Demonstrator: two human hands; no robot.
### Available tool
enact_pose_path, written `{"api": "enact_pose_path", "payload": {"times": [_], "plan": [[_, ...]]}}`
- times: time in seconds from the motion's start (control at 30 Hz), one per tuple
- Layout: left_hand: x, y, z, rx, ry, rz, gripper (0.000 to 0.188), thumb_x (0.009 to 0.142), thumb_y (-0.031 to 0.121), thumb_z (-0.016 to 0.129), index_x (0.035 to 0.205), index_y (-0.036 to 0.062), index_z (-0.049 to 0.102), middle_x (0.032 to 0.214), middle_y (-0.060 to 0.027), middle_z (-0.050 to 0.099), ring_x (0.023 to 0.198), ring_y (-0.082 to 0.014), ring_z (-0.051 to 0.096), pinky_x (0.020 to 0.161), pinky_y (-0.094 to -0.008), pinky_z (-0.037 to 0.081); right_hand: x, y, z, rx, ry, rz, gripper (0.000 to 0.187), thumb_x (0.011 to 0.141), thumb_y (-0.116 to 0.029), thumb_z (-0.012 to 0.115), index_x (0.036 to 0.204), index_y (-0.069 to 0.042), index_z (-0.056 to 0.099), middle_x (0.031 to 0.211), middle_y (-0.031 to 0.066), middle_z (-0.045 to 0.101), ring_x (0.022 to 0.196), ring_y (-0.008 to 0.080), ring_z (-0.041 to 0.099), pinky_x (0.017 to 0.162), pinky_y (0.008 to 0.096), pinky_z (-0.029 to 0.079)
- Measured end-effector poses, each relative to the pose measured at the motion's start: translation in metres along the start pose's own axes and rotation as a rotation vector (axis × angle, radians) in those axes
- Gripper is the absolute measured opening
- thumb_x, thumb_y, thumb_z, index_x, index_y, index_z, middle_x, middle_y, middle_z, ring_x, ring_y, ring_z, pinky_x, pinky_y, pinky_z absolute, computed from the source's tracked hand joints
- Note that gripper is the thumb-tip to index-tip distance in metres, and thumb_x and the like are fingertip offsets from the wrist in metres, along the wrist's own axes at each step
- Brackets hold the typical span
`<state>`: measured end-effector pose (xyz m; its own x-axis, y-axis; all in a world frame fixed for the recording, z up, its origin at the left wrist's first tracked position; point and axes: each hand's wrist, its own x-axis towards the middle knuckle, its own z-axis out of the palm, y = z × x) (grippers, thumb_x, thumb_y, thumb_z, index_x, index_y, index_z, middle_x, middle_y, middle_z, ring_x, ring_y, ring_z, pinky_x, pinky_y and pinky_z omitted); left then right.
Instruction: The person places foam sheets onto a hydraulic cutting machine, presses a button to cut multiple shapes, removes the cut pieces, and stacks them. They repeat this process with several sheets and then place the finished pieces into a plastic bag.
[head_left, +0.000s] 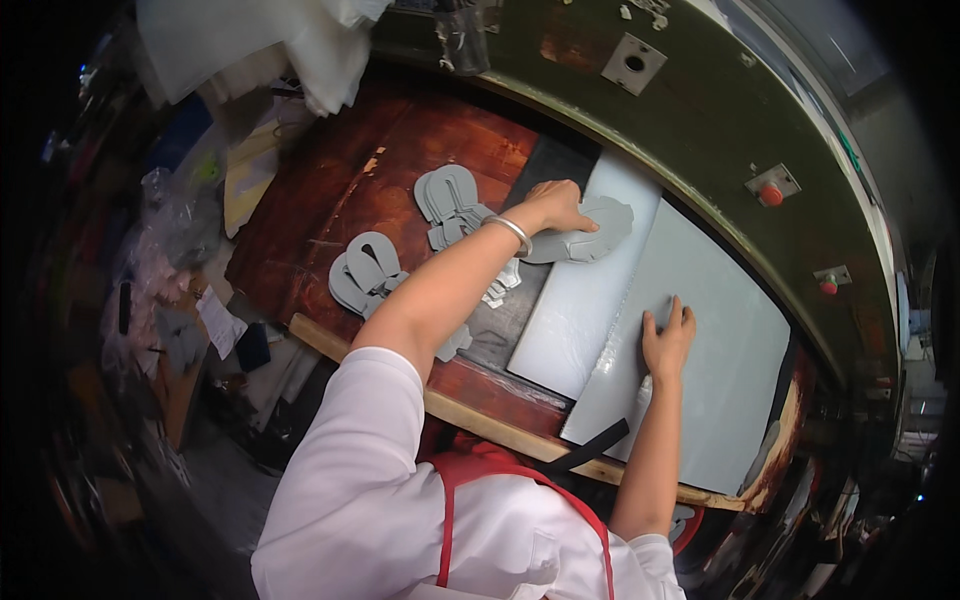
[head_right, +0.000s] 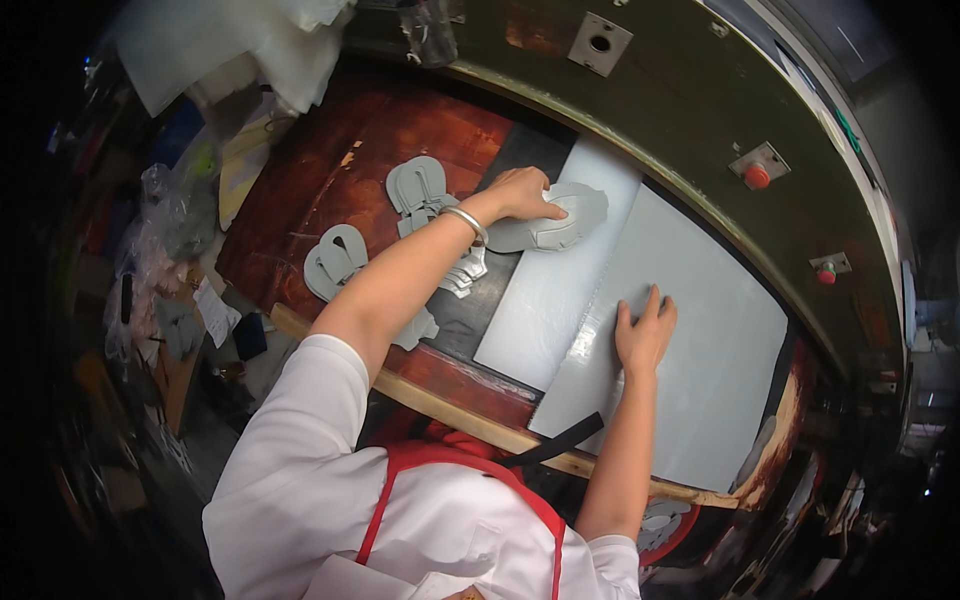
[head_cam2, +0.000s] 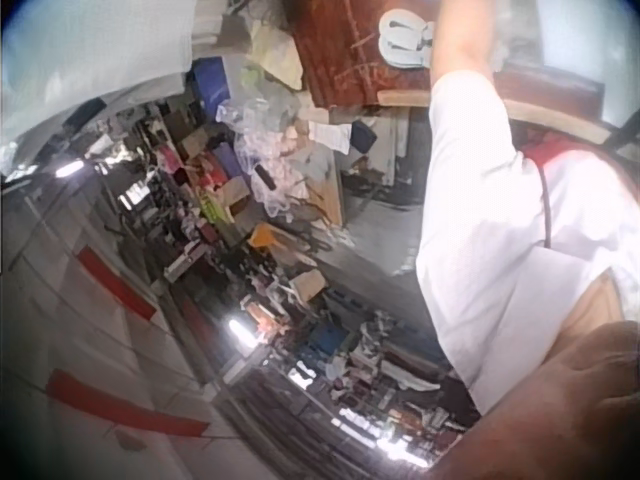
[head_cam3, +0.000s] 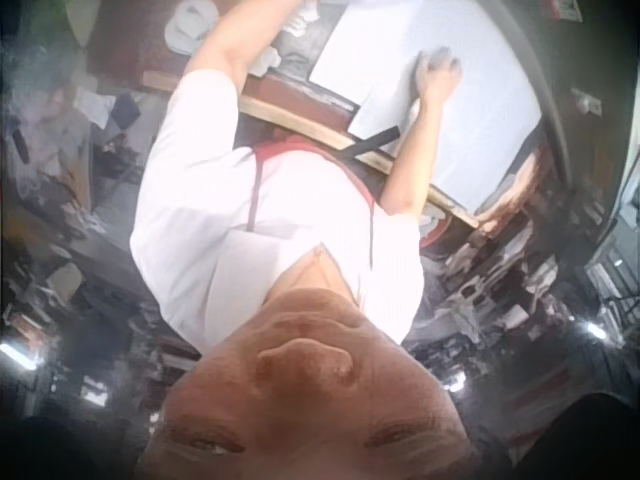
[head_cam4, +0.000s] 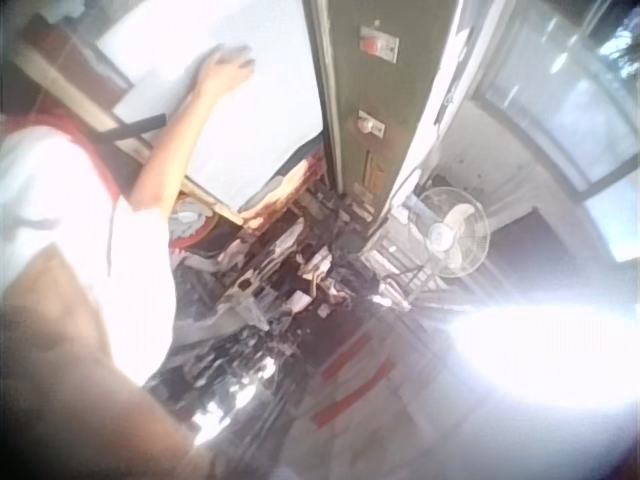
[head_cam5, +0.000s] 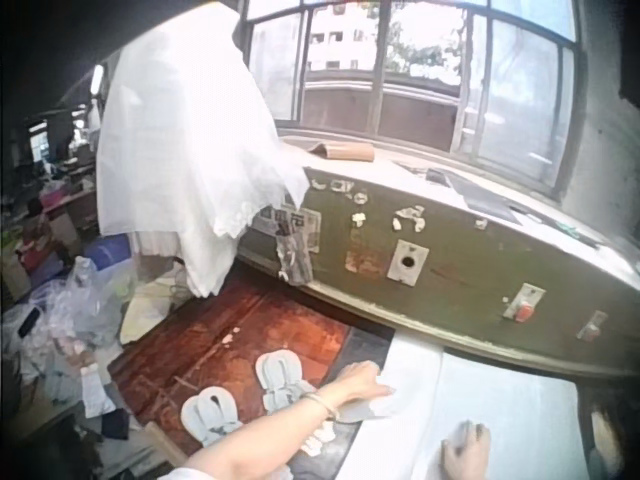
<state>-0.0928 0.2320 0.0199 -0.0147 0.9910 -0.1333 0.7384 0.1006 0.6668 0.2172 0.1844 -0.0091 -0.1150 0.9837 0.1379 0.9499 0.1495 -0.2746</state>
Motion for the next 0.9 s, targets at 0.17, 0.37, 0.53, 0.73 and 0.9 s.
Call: {"api": "enact_pose_path", "payload": {"times": [0.17, 0.37, 0.53, 0.73, 0.9], "plan": [[-0.044, 0.012, -0.040, -0.409, 0.238, 0.203, 0.040, 0.075, 0.028, 0.074, 0.103, 0.0019, 0.065, 0.095, -0.0150, 0.069, 0.090, -0.0246, 0.067, 0.078, -0.0337, 0.052, -0.030, -0.051, -0.020, 0.599, 0.002, 0.003, 0.062, 0.085, -0.028, 0.067, 0.136, -0.002, 0.043, 0.138, 0.0246, 0.041, 0.129, 0.0342, 0.040, 0.105, 0.0421, 0.036], [-0.143, 0.064, -0.004, -0.677, 0.332, 0.398, 0.045, 0.080, 0.024, 0.073, 0.112, -0.0012, 0.054, 0.094, -0.0166, 0.067, 0.085, -0.0260, 0.067, 0.073, -0.0337, 0.052, -0.061, -0.119, -0.035, 1.571, 0.109, -0.098, 0.078, 0.090, -0.054, 0.051, 0.141, 0.001, 0.028, 0.130, 0.0198, 0.049, 0.124, 0.0303, 0.046, 0.100, 0.0420, 0.041], [-0.183, 0.053, 0.079, -0.742, 0.557, 0.684, 0.052, 0.082, 0.017, 0.066, 0.124, -0.0034, 0.042, 0.112, -0.0228, 0.057, 0.096, -0.0412, 0.058, 0.085, -0.0451, 0.046, -0.096, -0.120, -0.022, 1.359, 0.182, -0.051, 0.069, 0.091, -0.053, 0.049, 0.128, 0.005, 0.041, 0.119, 0.0162, 0.054, 0.105, 0.0264, 0.056, 0.092, 0.0406, 0.045], [-0.199, 0.045, 0.112, -0.660, 0.579, 0.551, 0.053, 0.093, 0.025, 0.051, 0.129, -0.0105, 0.034, 0.112, -0.0305, 0.052, 0.095, -0.0433, 0.056, 0.085, -0.0448, 0.045, -0.118, -0.108, -0.014, 1.314, 0.207, -0.110, 0.048, 0.089, -0.031, 0.055, 0.121, 0.004, 0.044, 0.103, 0.0114, 0.056, 0.094, 0.0192, 0.052, 0.083, 0.0312, 0.044], [-0.192, 0.071, 0.107, -0.336, 0.582, 0.500, 0.042, 0.095, 0.020, 0.047, 0.123, -0.0113, 0.039, 0.110, -0.0277, 0.050, 0.093, -0.0376, 0.052, 0.080, -0.0417, 0.045, -0.117, -0.104, -0.034, 1.053, 0.308, 0.100, 0.035, 0.088, -0.022, 0.064, 0.108, 0.004, 0.053, 0.092, 0.0157, 0.065, 0.081, 0.0201, 0.060, 0.072, 0.0343, 0.050]]}}
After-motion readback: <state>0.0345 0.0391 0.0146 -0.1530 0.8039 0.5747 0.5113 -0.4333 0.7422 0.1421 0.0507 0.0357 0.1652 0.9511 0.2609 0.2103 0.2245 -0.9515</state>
